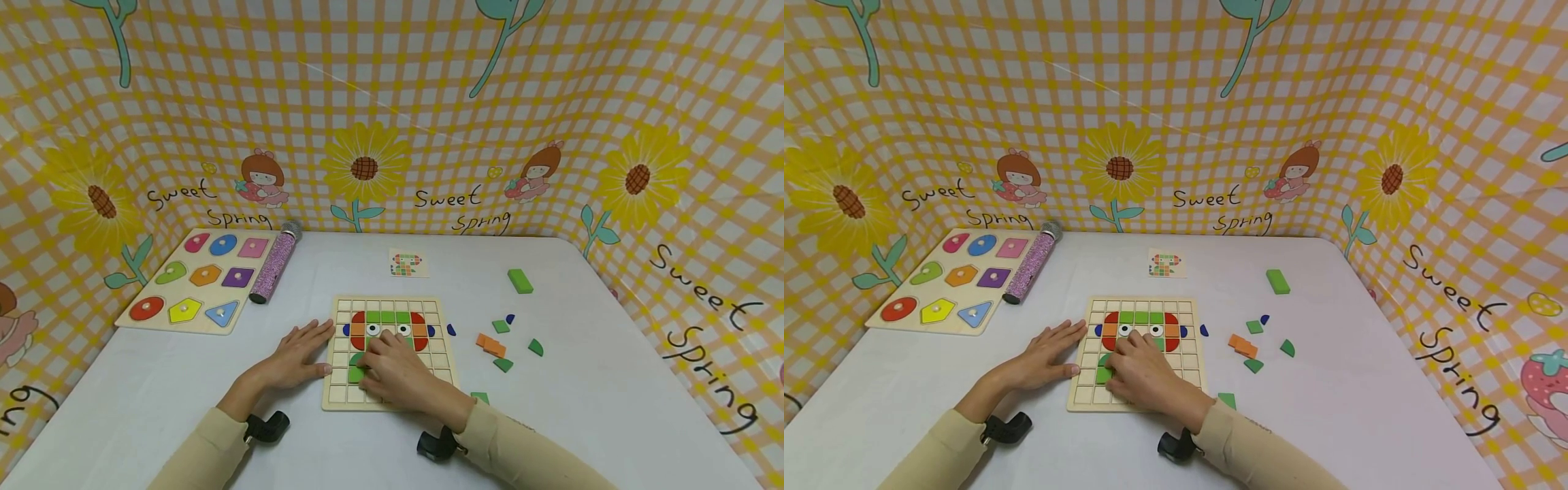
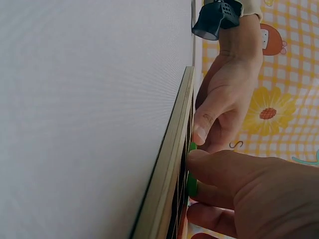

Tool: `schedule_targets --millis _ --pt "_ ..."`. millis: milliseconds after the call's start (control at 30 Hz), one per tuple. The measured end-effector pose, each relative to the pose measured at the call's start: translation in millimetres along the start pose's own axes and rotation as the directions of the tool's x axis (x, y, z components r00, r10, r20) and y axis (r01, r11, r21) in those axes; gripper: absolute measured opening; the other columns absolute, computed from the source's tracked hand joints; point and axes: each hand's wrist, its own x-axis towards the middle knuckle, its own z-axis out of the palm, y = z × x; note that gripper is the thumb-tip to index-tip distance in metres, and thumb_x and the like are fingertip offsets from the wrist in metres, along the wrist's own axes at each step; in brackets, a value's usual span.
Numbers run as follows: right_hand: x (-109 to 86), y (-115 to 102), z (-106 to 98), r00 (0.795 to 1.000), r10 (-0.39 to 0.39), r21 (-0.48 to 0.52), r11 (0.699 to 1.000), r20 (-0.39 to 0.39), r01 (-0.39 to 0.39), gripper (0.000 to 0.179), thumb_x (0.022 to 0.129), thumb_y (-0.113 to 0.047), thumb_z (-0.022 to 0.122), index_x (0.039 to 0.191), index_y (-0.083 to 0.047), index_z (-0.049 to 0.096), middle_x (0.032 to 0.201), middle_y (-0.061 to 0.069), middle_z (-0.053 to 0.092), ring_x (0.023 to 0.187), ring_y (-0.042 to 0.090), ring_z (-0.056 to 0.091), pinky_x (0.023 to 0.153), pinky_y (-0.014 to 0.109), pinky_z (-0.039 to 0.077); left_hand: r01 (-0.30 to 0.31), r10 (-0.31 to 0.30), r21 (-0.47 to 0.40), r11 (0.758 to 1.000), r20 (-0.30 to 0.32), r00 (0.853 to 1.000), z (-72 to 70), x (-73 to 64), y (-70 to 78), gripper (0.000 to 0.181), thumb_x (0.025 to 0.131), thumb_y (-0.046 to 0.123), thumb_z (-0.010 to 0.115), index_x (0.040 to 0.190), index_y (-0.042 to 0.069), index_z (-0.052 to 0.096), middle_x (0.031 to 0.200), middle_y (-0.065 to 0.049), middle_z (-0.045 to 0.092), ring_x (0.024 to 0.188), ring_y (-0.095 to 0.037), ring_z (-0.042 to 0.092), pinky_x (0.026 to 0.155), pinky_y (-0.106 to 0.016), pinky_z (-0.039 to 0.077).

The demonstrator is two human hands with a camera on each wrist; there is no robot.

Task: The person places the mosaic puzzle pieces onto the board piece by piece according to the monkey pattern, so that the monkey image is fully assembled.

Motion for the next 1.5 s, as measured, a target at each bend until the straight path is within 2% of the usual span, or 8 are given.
schedule_targets --millis 433,667,833,1000,1100,1333,1500 --pt "-3.3 1.8 -0.4 1.0 0.007 0.001 1.0 -0.01 -0.007 0.025 0.079 -0.039 0.072 0.097 -0.02 0.072 0.094 -0.006 0.062 0.086 0.012 0.042 0.073 0.026 0.037 -0.007 0.007 -0.009 1.0 -0.004 1.0 0.6 0.1 0.9 0.073 0.09 0.035 0.061 0.149 0.008 0.027 0.159 -0.008 0.02 0.147 -0.037 0.01 0.118 -0.06 0.003" --pt "-14.1 11.7 -10.0 0.999 0.037 0.065 0.997 -0.028 -0.035 0.024 0.081 -0.035 0.071 0.098 -0.018 0.072 0.092 -0.006 0.06 0.088 0.012 0.042 0.078 0.028 0.039 -0.009 0.009 -0.006 1.0 -0.012 1.0 0.5 -0.2 0.7 0.073 0.09 0.035 0.061 0.149 0.007 0.027 0.158 -0.01 0.021 0.147 -0.038 0.011 0.117 -0.061 0.003" --pt "-26.7 28.7 -15.8 0.997 0.065 0.095 0.994 -0.05 -0.06 0.025 0.079 -0.033 0.075 0.098 -0.016 0.073 0.093 -0.006 0.061 0.091 0.012 0.044 0.081 0.03 0.039 -0.006 0.006 -0.009 1.0 -0.01 1.0 0.5 -0.6 0.7 0.074 0.09 0.035 0.061 0.149 0.007 0.027 0.158 -0.01 0.021 0.147 -0.038 0.01 0.117 -0.061 0.002" --pt "-42.5 52.6 -20.4 0.992 0.09 0.049 0.995 -0.092 -0.085 0.029 0.074 -0.033 0.079 0.097 -0.016 0.073 0.093 -0.004 0.061 0.088 0.012 0.042 0.075 0.029 0.038 -0.003 0.003 -0.01 1.0 -0.006 1.0 0.6 -0.4 0.8 0.074 0.09 0.035 0.061 0.149 0.007 0.027 0.158 -0.01 0.021 0.147 -0.038 0.01 0.117 -0.06 0.002" --pt "-52.7 67.5 -23.5 0.986 0.132 0.033 0.991 -0.098 -0.129 0.031 0.072 -0.032 0.081 0.097 -0.015 0.073 0.093 -0.003 0.061 0.086 0.013 0.042 0.073 0.029 0.037 -0.003 0.003 -0.014 1.0 -0.004 1.0 0.7 0.0 1.2 0.074 0.09 0.035 0.061 0.149 0.007 0.027 0.158 -0.01 0.021 0.147 -0.038 0.009 0.118 -0.06 0.002" --pt "-77.3 103.4 -29.3 0.952 0.295 0.01 0.955 -0.079 -0.296 0.034 0.072 -0.03 0.081 0.101 -0.013 0.072 0.098 -0.001 0.063 0.088 0.015 0.045 0.072 0.028 0.038 -0.006 0.006 -0.016 1.0 -0.007 1.0 1.0 -0.1 1.2 0.073 0.09 0.035 0.061 0.149 0.006 0.027 0.158 -0.011 0.021 0.147 -0.038 0.01 0.117 -0.061 0.002" --pt "-94.5 126.7 -35.0 0.933 0.353 0.015 0.935 -0.072 -0.353 0.035 0.074 -0.026 0.079 0.103 -0.01 0.071 0.097 0.002 0.063 0.086 0.017 0.043 0.07 0.029 0.033 -0.005 0.005 -0.012 1.0 -0.007 1.0 0.9 0.2 1.4 0.074 0.09 0.034 0.061 0.149 0.006 0.027 0.158 -0.011 0.021 0.147 -0.039 0.01 0.117 -0.061 0.003"
